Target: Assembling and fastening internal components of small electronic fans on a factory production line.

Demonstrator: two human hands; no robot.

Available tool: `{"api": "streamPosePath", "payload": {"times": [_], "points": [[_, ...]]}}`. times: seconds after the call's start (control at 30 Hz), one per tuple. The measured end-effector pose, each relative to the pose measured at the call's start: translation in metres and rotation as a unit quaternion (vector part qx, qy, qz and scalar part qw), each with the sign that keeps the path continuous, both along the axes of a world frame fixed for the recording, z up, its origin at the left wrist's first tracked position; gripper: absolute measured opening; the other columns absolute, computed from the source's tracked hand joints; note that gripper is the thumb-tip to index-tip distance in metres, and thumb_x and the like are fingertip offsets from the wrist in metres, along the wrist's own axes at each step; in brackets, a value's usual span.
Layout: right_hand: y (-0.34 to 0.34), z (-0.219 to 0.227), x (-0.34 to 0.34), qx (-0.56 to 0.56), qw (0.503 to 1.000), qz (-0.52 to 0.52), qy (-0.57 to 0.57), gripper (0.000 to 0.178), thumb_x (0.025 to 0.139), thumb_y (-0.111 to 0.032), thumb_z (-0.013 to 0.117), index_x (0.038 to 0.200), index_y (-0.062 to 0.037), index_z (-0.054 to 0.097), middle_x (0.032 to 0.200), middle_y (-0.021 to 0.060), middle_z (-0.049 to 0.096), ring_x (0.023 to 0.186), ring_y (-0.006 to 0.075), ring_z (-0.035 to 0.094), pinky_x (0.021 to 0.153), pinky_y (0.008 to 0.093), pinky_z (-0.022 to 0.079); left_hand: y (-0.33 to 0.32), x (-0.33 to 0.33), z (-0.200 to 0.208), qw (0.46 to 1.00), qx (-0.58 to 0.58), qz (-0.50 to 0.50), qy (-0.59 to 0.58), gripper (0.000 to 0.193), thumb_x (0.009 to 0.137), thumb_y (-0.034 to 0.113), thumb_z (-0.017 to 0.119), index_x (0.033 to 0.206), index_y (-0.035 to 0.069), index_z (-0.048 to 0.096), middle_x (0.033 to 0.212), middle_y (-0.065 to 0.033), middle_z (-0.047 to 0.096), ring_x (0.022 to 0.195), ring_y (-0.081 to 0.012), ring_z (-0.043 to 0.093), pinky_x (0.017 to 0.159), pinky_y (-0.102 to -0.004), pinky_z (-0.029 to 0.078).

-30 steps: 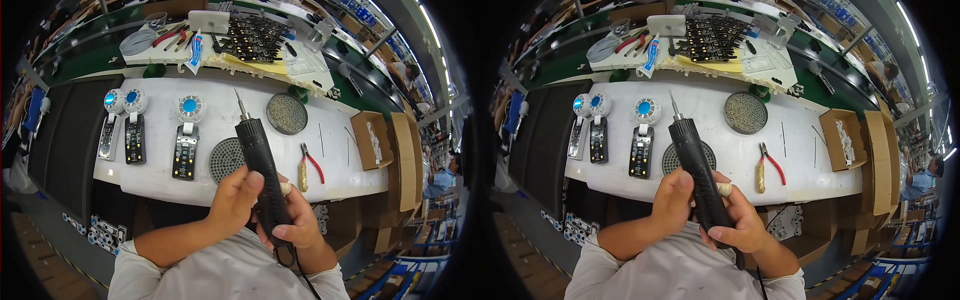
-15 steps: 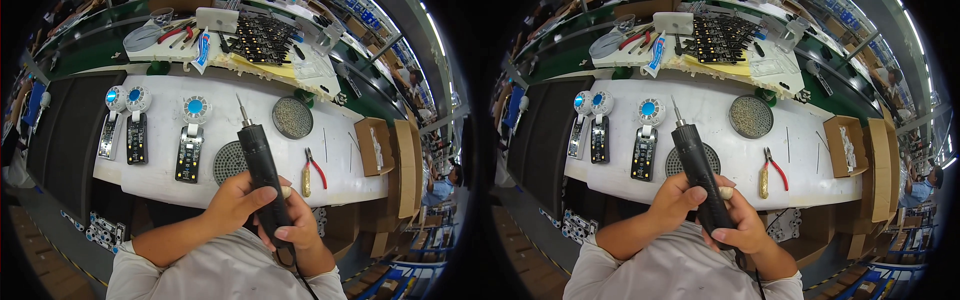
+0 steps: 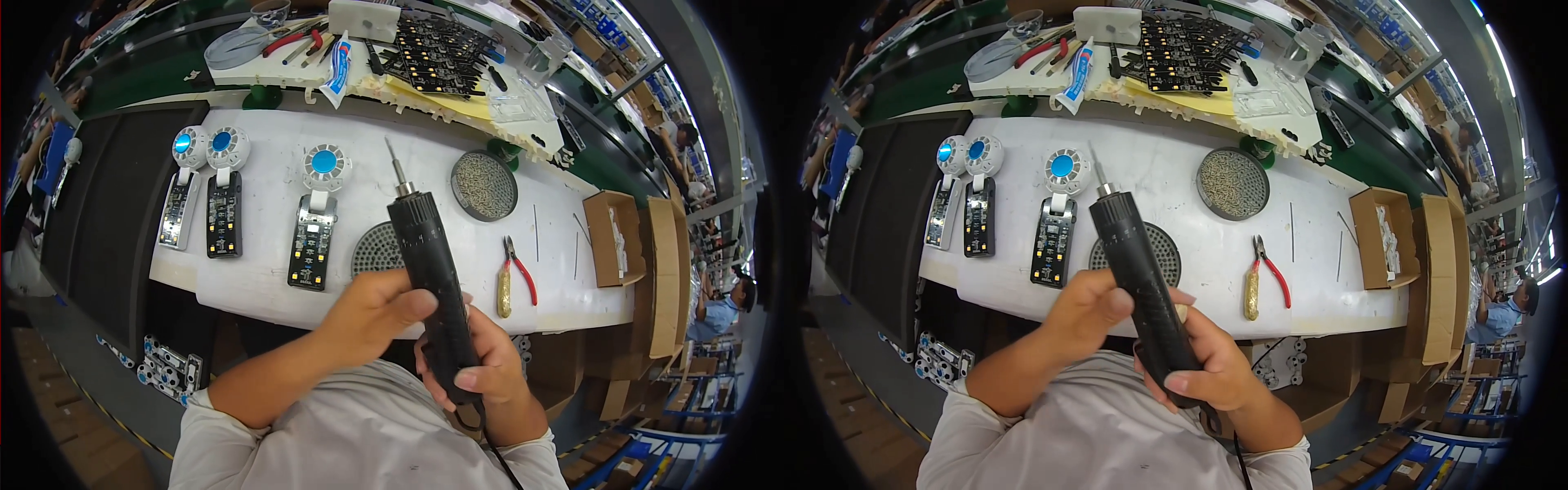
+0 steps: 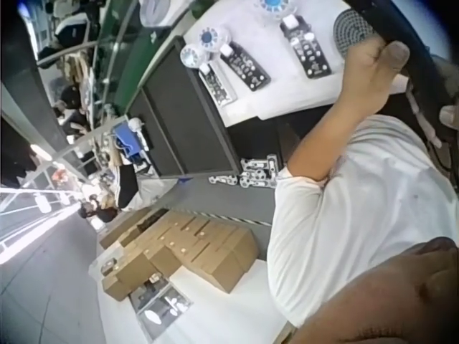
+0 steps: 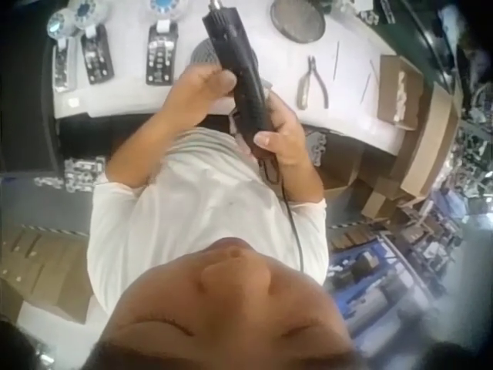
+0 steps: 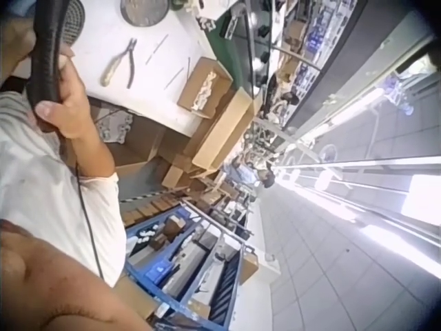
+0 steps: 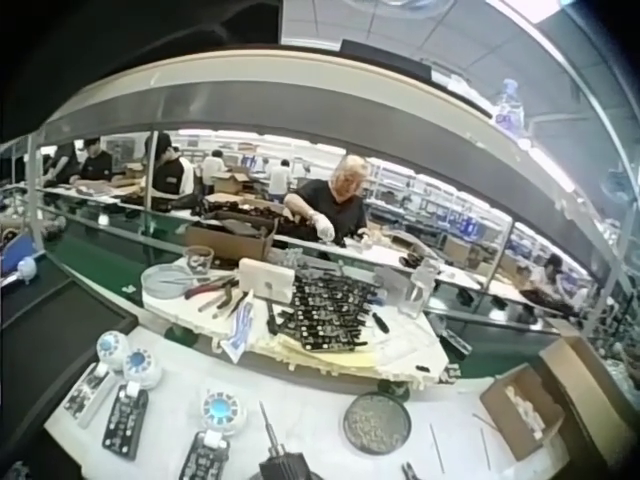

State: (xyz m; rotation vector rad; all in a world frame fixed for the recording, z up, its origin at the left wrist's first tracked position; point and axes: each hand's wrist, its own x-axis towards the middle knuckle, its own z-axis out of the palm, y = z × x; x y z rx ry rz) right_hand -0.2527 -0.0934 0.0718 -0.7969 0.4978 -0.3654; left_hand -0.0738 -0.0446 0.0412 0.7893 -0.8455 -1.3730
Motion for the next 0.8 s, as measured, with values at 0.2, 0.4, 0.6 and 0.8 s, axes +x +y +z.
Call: {"api": "streamPosePath", "payload": {"times": [0.2,0.4,0.6,0.8], "points": [[-0.026,0.007,-0.038,-0.104,0.992,-0.058,0.035,0.076,0.070,-0.011,0.076,0.133,0.0048,0.035,0.098,0.0210,0.059,0.059,0.0243,0.060,0.050,0.0318,0.050,0.041,0.067,-0.023,0.921,0.028,0.256,-0.293,0.037,0.099,0.022,0.050,0.070,-0.002,0.052,0.071,-0.0115,0.062,0.066,-0.0162,0.060,0.063,-0.0307,0.048],[-0.077,0.000,-0.102,-0.583,0.624,-0.244,0.460,0.048,0.075,-0.006,0.068,0.116,0.0056,0.046,0.094,0.0196,0.060,0.082,0.0327,0.062,0.073,0.0394,0.050,0.028,0.070,-0.016,0.659,-0.047,0.388,-0.643,0.030,0.083,0.014,0.069,0.104,-0.003,0.055,0.080,-0.0161,0.062,0.073,-0.0295,0.061,0.071,-0.0384,0.050],[-0.134,-0.020,-0.154,-0.598,0.505,-0.204,0.588,0.048,0.074,-0.006,0.067,0.118,0.0041,0.048,0.099,0.0238,0.059,0.093,0.0405,0.059,0.082,0.0426,0.048,0.012,0.064,-0.020,0.684,0.057,0.364,-0.630,0.065,0.075,0.012,0.075,0.129,-0.003,0.042,0.092,-0.0183,0.061,0.085,-0.0393,0.060,0.081,-0.0455,0.049],[-0.159,-0.026,-0.169,-0.670,0.382,-0.123,0.625,0.043,0.076,-0.008,0.067,0.115,0.0030,0.051,0.105,0.0229,0.059,0.101,0.0412,0.055,0.089,0.0446,0.044,0.001,0.097,-0.031,0.839,0.157,0.244,-0.459,0.065,0.074,0.006,0.072,0.128,-0.004,0.037,0.095,-0.0158,0.062,0.085,-0.0306,0.065,0.076,-0.0377,0.052]]}}
